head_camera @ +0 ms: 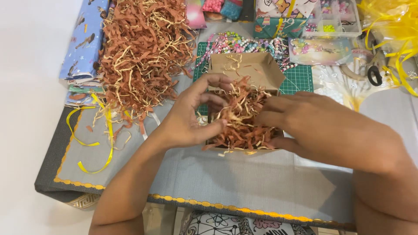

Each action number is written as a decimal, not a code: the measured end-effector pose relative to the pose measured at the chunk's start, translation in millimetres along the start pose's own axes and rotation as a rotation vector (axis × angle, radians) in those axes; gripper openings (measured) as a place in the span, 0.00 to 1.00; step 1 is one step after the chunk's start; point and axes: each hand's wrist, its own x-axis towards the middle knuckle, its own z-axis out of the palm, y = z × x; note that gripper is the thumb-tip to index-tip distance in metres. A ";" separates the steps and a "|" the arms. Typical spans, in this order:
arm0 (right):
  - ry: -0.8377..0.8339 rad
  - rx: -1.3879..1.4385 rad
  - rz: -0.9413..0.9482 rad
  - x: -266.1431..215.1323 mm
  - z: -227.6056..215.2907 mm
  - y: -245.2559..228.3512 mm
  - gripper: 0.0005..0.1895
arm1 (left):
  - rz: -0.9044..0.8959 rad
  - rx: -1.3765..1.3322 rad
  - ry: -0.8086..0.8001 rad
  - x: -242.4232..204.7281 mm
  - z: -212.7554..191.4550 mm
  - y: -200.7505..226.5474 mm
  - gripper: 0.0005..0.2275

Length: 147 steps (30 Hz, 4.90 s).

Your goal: Packing a small cardboard box with shredded paper and a keychain

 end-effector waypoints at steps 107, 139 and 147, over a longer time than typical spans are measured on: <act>0.337 -0.002 0.251 -9.6 40.0 25.3 0.13 | 0.089 1.130 -0.090 57.2 -1.8 -1.7 0.16; 0.741 0.252 0.294 -20.8 18.5 16.4 0.08 | 0.162 0.519 -0.056 55.6 -30.0 30.1 0.09; 0.780 0.644 0.189 -11.0 22.7 4.4 0.07 | 0.099 0.431 -0.307 69.3 34.3 -12.0 0.61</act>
